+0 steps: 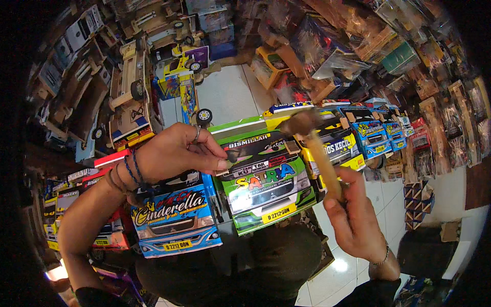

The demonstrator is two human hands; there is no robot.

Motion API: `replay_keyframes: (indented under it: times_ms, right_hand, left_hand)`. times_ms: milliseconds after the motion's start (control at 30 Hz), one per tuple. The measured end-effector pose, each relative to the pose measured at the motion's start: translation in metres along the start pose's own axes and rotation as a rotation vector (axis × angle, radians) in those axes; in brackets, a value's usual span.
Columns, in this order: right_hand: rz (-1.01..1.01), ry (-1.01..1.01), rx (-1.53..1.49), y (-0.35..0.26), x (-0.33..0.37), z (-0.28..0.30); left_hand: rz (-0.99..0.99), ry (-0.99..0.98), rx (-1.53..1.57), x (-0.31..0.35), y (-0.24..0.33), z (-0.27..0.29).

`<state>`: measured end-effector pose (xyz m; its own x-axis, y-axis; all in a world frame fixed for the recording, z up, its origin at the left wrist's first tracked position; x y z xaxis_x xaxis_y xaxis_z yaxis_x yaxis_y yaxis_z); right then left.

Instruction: The person assembles wooden toy trucks by inserting nails into pre-drilled holes and tapping them in with a small hammer. The person handles multiple truck bodies and wheels, repeatedly picking nails from a box and securing them to complete each unit.

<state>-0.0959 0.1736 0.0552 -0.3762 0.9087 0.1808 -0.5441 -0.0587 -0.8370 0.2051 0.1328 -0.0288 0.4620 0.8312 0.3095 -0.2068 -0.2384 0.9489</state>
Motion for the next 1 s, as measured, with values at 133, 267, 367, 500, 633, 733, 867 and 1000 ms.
replay_keyframes:
  times_ms: [133,267,367,500,633,733,867,1000]
  right_hand:
    - [0.013,-0.153,0.249,-0.007,-0.004,-0.009]
    - [0.030,-0.229,0.315,-0.014,-0.006,-0.016]
    - [-0.006,-0.235,0.365,-0.016,-0.005,-0.019]
    - [-0.081,-0.208,0.347,-0.013,-0.003,-0.022]
    - [0.302,-0.228,0.440,-0.024,-0.004,-0.030]
    - [0.282,-0.233,0.453,-0.020,-0.004,-0.030]
    - [0.207,-0.243,0.449,-0.017,-0.002,-0.028]
    - [0.214,-0.271,0.478,-0.018,0.001,-0.029]
  left_hand:
    - [-0.005,0.000,-0.005,0.000,0.000,0.000]
    - [-0.001,-0.010,-0.004,0.001,0.000,0.000]
    - [-0.007,-0.021,-0.010,0.000,0.000,0.000]
    - [-0.020,0.002,-0.003,-0.001,-0.002,0.000]
    - [-0.057,0.014,-0.006,-0.004,-0.005,0.000]
    - [-0.073,0.016,0.005,-0.005,-0.008,0.000]
    - [-0.067,0.026,0.008,-0.006,-0.010,0.000]
    - [-0.055,0.037,-0.007,-0.005,-0.011,0.000]
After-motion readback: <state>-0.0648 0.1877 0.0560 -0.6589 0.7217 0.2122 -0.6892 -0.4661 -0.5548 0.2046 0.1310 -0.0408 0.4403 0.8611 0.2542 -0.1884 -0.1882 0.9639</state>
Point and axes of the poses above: each hand's wrist, its own x-axis away from the middle knuckle, its own z-axis out of the back of the hand, y = z × x, the point moved 5 cm from there along -x, towards the middle knuckle, and after that the axes turned 4 degrees about -x, right-handed, at the moved point
